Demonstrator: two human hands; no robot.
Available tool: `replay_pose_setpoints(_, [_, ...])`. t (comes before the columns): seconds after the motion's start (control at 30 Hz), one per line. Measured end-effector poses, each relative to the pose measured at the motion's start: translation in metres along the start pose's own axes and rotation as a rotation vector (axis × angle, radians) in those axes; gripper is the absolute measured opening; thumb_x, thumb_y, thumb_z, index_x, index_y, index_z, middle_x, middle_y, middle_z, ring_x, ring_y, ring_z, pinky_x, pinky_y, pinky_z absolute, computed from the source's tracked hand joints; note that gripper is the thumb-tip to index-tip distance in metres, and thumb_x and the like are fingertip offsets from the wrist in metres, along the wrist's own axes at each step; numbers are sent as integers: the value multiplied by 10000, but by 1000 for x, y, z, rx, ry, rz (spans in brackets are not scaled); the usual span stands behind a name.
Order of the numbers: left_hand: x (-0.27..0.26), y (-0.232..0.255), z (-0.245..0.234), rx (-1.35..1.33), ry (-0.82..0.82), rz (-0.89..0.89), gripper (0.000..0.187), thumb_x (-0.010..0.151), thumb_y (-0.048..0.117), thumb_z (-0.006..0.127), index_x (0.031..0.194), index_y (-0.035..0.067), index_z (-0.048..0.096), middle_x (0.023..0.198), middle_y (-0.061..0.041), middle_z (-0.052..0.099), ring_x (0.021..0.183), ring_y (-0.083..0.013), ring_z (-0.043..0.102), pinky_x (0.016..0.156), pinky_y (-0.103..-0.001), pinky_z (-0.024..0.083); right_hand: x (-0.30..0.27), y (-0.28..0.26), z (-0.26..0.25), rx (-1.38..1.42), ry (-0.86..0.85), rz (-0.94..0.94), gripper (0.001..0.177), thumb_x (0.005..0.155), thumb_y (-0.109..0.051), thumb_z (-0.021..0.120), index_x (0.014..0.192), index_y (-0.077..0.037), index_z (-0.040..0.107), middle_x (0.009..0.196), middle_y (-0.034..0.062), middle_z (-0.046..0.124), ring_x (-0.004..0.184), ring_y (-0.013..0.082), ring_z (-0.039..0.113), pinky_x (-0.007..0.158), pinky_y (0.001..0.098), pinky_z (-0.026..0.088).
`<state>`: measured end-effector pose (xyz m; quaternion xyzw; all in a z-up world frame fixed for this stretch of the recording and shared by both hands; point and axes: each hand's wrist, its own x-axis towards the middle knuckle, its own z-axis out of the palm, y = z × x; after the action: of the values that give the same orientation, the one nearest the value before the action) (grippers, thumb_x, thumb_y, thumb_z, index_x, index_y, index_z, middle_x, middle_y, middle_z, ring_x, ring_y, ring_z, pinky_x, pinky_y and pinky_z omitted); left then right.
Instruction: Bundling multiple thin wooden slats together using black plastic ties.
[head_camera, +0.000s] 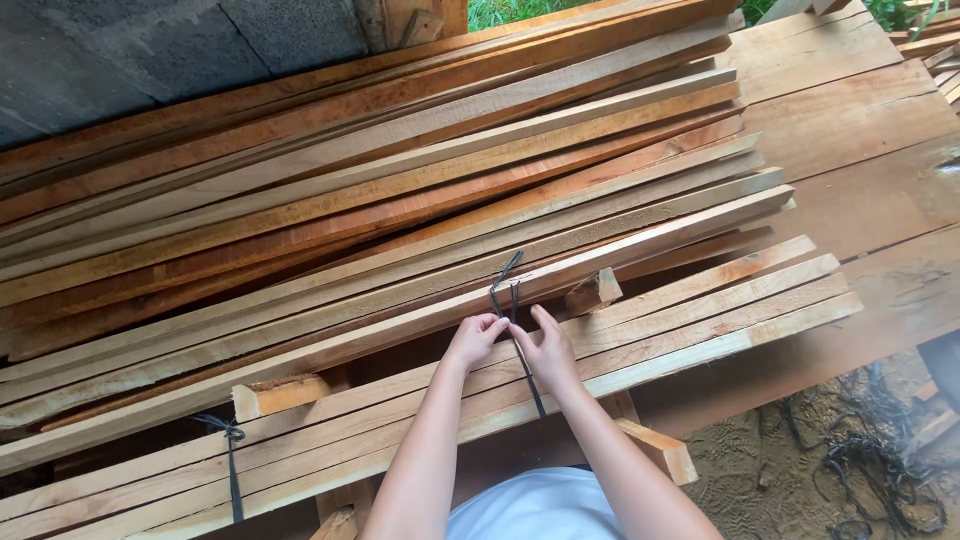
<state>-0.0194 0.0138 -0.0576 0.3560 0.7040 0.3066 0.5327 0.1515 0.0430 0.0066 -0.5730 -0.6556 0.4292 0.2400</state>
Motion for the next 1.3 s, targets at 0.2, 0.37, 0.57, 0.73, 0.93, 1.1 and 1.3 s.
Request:
replay_pose_setpoints(0.2, [13,-22,6,-14,-11,26,217,948,413,681,873,241,789,698,38,699,769,-70,565,706,-262,433,-5,7,18,-337,54,7,148,889,-389,780,974,-279,834,1114,-141,745,1224,171,580,991,404,495])
replay_pose_setpoints(0.37, [14,-26,3,-76,-26,26,206,954,411,694,942,237,802,888,41,778,898,-74,621,827,-289,477,13,32,31,-382,-97,153,119,870,-445,757,971,-404,805,1035,-233,692,1238,121,492,1036,400,429])
replay_pose_setpoints(0.57, [10,-14,10,99,81,-101,241,946,551,613,937,377,779,846,134,736,944,-97,645,811,-287,484,8,55,41,-256,-3,144,126,891,-476,749,984,-405,795,1077,-247,738,1254,108,516,1059,383,406])
replay_pose_setpoints(0.73, [-33,28,27,475,388,31,375,1022,537,464,850,304,702,904,81,729,1001,-170,705,903,-361,494,-2,61,41,-82,113,116,117,930,-411,723,988,-357,809,1069,-152,753,1250,101,587,1085,364,423])
replay_pose_setpoints(0.93, [-37,40,31,715,495,105,375,1070,447,404,858,201,592,841,8,757,902,-246,730,878,-440,473,-16,25,27,44,80,-16,135,1026,-296,622,971,-298,745,867,-147,765,1045,68,679,1066,353,292])
replay_pose_setpoints(1.1, [-28,52,26,707,363,-54,403,1059,494,345,934,252,642,933,16,778,1046,-236,706,943,-424,430,-24,-9,12,-45,146,-303,247,1024,-240,624,794,-148,614,668,34,601,814,285,672,860,402,470])
replay_pose_setpoints(1.3, [-27,51,32,695,442,-114,371,1002,419,471,959,184,755,846,-146,747,731,-347,639,837,-426,460,-35,-13,12,-71,94,-438,24,871,-67,601,894,-63,603,932,86,662,909,266,614,821,352,487])
